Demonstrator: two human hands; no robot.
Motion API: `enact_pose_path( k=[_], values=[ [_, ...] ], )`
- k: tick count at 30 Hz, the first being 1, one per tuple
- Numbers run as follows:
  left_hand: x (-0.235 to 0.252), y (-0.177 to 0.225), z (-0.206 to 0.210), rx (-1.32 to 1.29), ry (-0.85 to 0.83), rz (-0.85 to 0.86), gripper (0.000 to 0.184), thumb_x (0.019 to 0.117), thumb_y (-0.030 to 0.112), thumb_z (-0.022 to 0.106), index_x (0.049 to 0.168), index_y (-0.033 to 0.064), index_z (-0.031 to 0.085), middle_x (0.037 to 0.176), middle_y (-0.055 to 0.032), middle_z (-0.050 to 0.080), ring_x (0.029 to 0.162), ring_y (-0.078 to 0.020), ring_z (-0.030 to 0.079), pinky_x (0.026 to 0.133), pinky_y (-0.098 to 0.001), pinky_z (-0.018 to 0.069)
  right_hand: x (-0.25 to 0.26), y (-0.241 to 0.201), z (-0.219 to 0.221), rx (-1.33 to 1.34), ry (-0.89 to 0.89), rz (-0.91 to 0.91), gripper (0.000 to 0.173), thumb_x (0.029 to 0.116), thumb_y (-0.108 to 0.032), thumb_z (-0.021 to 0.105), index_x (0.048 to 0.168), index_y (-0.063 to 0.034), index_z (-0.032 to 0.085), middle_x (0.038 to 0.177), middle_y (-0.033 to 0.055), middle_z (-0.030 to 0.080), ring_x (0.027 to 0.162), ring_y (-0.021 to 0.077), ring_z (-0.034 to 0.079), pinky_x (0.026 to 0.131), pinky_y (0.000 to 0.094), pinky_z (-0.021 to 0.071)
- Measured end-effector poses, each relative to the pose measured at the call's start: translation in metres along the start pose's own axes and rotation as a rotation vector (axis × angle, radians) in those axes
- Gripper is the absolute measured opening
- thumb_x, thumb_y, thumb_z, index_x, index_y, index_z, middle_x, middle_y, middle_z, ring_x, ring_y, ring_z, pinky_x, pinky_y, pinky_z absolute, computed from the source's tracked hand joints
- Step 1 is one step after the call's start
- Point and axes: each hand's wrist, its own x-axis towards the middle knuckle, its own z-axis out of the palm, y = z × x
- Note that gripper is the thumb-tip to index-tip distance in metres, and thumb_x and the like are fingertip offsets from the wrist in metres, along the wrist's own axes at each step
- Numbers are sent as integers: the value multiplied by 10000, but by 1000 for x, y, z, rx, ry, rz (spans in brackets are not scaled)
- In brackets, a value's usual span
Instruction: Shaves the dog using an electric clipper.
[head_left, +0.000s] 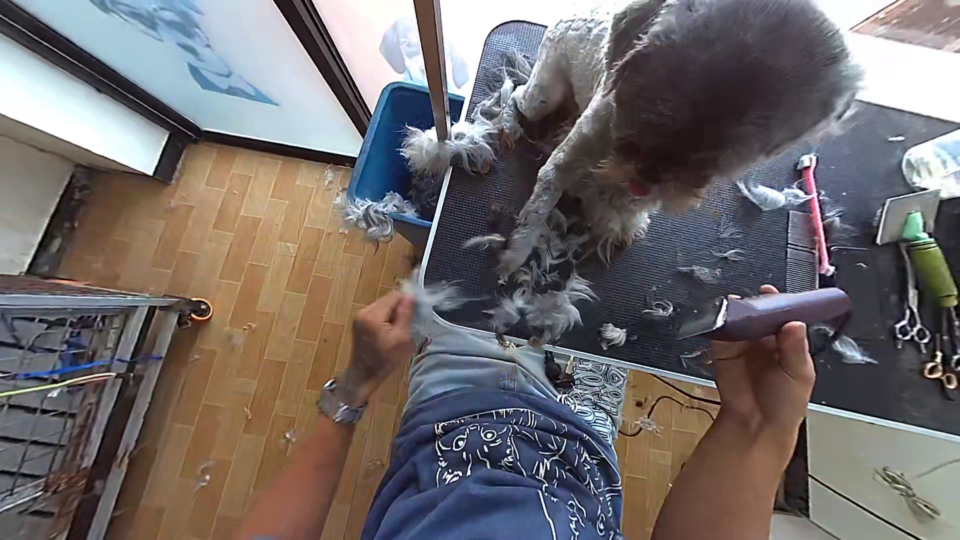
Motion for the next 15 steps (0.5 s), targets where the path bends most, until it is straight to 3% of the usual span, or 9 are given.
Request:
enact_pose_path(
  k=[3, 5, 8, 10, 12, 13, 14, 15],
  values=[
    [-7, -34, -46, 73, 114, -265, 353, 1060, 183, 466, 1016, -103, 667, 813, -196, 665, 708, -212, 633, 695, -414, 542, -2, -6, -9, 23, 9, -25, 460, 906, -420, 734, 1278, -176, 616, 1085, 20, 753, 995, 144, 732, 911, 332, 605],
    [5, -38, -63, 125, 254, -309, 375, 1074, 207, 450, 999, -104, 645, 776, -151, 606, 666, -143, 539, 651, -328, 466, -4, -7, -11, 42, -13, -31, 440, 910, -421, 731, 1268, -181, 640, 1095, 17, 753, 997, 140, 732, 909, 325, 605],
    [35, -8, -54, 85, 278, -107, 385, 1080, 236, 453, 1012, -98, 631, 794, -192, 628, 640, -192, 579, 612, -378, 510, -3, -6, -6, 29, -7, -32, 391, 936, -405, 701, 1250, -180, 642, 1096, 22, 752, 1001, 140, 731, 905, 324, 606],
    [55, 31, -25, 30, 223, 137, 331, 1067, 201, 477, 967, -69, 639, 770, -158, 614, 624, -192, 573, 577, -368, 514, -6, -7, -3, 37, 5, -29, 367, 953, -389, 680, 1247, -172, 639, 1103, 31, 751, 1010, 143, 732, 902, 326, 611],
    [63, 79, 17, 3, 106, 341, 263, 1014, 178, 536, 939, -12, 703, 884, -152, 673, 808, -252, 657, 740, -431, 560, -10, -8, -4, 58, 26, -45, 374, 958, -381, 672, 1257, -159, 627, 1103, 38, 749, 1012, 156, 733, 901, 337, 613],
    [59, 101, 43, 14, 13, 417, 239, 983, 214, 578, 970, 53, 754, 1022, -155, 713, 984, -302, 679, 881, -498, 549, -12, -9, -5, 65, 44, -57, 387, 955, -384, 676, 1263, -156, 621, 1100, 36, 751, 1010, 158, 734, 897, 339, 615],
    [51, 118, 71, 22, -119, 477, 231, 968, 281, 620, 1063, 147, 783, 1205, -150, 699, 1172, -345, 632, 1013, -575, 475, -14, -11, -8, 59, 61, -66, 407, 953, -402, 675, 1269, -158, 596, 1099, 28, 748, 1013, 153, 731, 894, 333, 612],
    [40, 128, 99, 39, -298, 520, 283, 969, 361, 647, 1206, 249, 755, 1409, -141, 605, 1360, -385, 507, 1122, -669, 340, -17, -11, -11, 54, 81, -79, 426, 952, -422, 674, 1273, -157, 582, 1093, 20, 748, 1007, 147, 731, 885, 325, 613]
  ],
)
